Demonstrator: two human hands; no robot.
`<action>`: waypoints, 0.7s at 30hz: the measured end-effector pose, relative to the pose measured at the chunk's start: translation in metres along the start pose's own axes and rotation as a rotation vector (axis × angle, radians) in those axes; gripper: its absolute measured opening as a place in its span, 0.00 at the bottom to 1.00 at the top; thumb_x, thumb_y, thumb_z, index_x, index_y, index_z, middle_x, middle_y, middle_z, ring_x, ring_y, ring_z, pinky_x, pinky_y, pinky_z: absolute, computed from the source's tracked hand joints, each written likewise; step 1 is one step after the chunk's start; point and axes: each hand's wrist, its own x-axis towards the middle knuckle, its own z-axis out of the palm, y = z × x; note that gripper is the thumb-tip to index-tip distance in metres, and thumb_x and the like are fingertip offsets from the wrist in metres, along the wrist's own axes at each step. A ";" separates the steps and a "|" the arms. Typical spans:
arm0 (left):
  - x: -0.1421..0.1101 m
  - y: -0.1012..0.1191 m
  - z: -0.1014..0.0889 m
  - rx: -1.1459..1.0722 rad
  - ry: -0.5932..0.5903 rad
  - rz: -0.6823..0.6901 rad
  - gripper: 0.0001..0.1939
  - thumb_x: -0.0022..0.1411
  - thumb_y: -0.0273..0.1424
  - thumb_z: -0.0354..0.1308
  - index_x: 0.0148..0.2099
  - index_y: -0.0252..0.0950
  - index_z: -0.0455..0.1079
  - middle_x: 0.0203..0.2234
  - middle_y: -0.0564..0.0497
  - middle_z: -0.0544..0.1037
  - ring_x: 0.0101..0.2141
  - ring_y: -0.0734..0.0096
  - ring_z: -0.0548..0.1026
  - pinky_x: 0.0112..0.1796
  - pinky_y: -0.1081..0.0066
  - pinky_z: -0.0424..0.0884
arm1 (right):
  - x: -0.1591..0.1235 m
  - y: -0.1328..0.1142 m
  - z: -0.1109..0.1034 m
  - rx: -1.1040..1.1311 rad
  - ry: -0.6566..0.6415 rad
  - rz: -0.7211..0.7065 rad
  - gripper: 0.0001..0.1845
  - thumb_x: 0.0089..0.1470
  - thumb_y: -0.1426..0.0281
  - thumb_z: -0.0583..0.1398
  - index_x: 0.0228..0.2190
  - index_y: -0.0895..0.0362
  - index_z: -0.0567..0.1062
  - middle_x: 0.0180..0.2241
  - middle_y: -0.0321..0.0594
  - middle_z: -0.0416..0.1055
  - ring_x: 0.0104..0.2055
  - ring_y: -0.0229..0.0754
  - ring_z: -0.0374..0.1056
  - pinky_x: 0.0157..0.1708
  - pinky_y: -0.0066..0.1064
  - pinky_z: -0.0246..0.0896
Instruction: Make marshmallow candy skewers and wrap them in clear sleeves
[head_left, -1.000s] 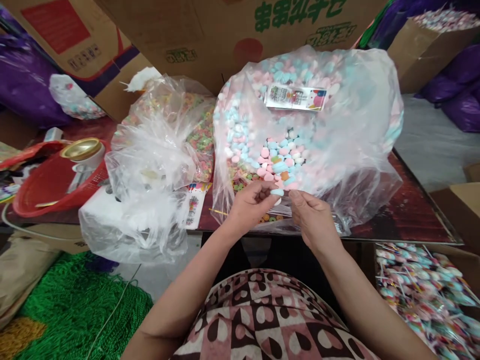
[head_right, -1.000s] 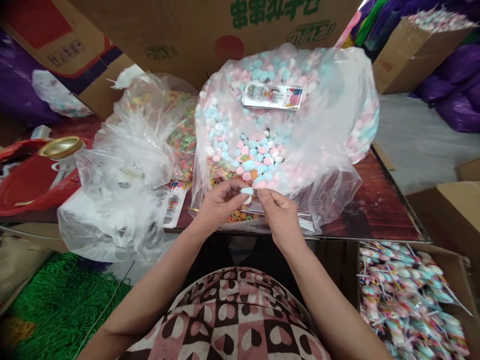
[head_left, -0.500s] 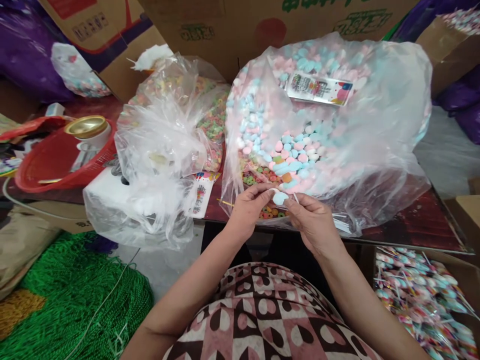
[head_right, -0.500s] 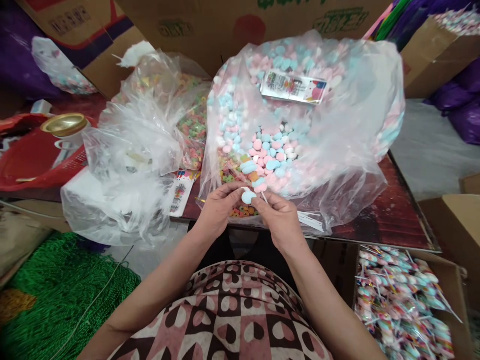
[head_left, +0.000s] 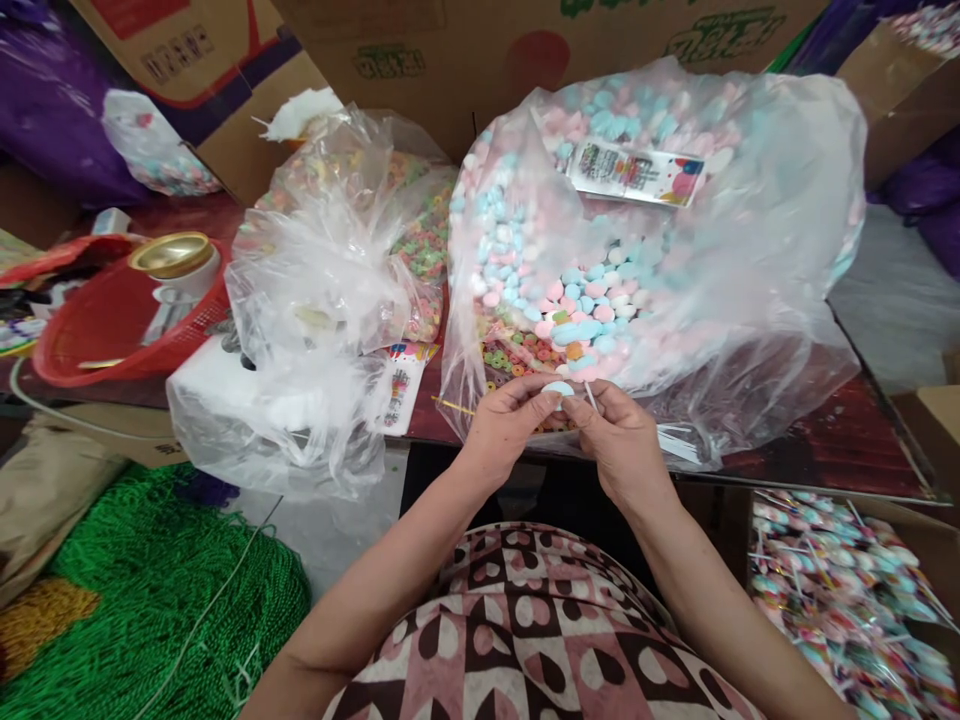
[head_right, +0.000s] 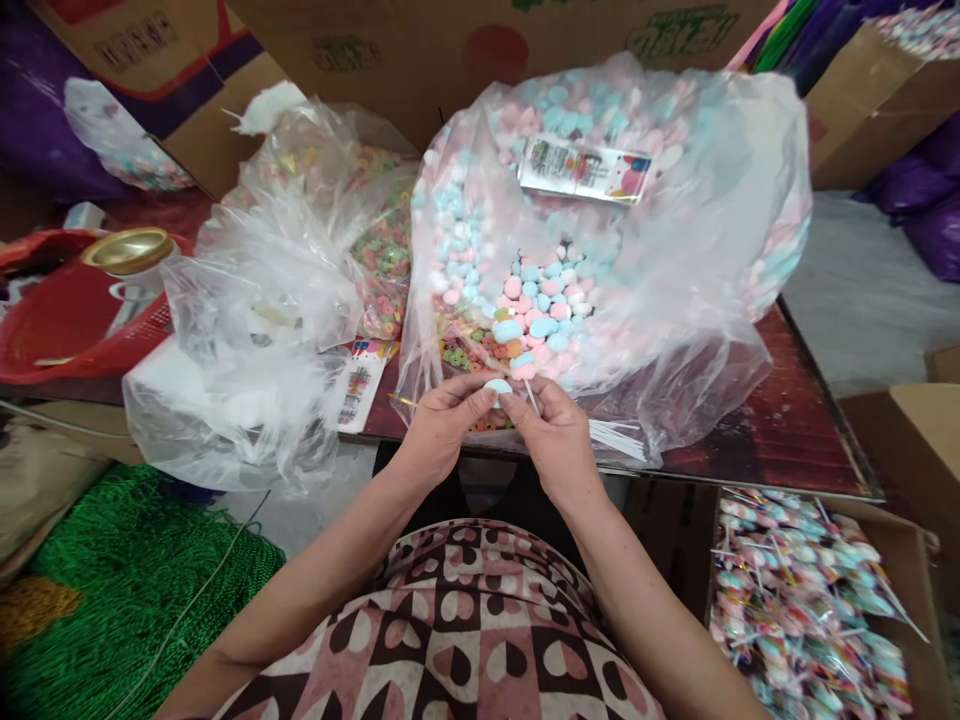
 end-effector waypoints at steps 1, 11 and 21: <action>0.000 0.000 0.000 -0.004 0.011 0.003 0.15 0.47 0.37 0.72 0.37 0.37 0.79 0.29 0.53 0.81 0.25 0.77 0.73 0.35 0.69 0.74 | 0.000 0.000 -0.001 -0.014 -0.008 -0.007 0.15 0.45 0.61 0.67 0.35 0.55 0.76 0.27 0.33 0.70 0.23 0.32 0.56 0.18 0.24 0.45; 0.002 0.006 -0.004 -0.040 -0.054 -0.086 0.17 0.49 0.39 0.71 0.39 0.35 0.77 0.29 0.51 0.80 0.27 0.73 0.77 0.34 0.69 0.75 | -0.001 0.003 -0.007 -0.039 -0.019 -0.026 0.18 0.51 0.55 0.64 0.36 0.55 0.77 0.18 0.26 0.52 0.19 0.31 0.44 0.17 0.25 0.40; 0.018 0.016 -0.021 -0.183 0.161 0.075 0.15 0.49 0.33 0.70 0.40 0.36 0.75 0.34 0.49 0.82 0.37 0.69 0.80 0.43 0.68 0.73 | -0.042 0.009 -0.031 -0.292 -0.221 0.006 0.20 0.59 0.53 0.58 0.35 0.58 0.79 0.14 0.28 0.56 0.17 0.32 0.50 0.19 0.27 0.43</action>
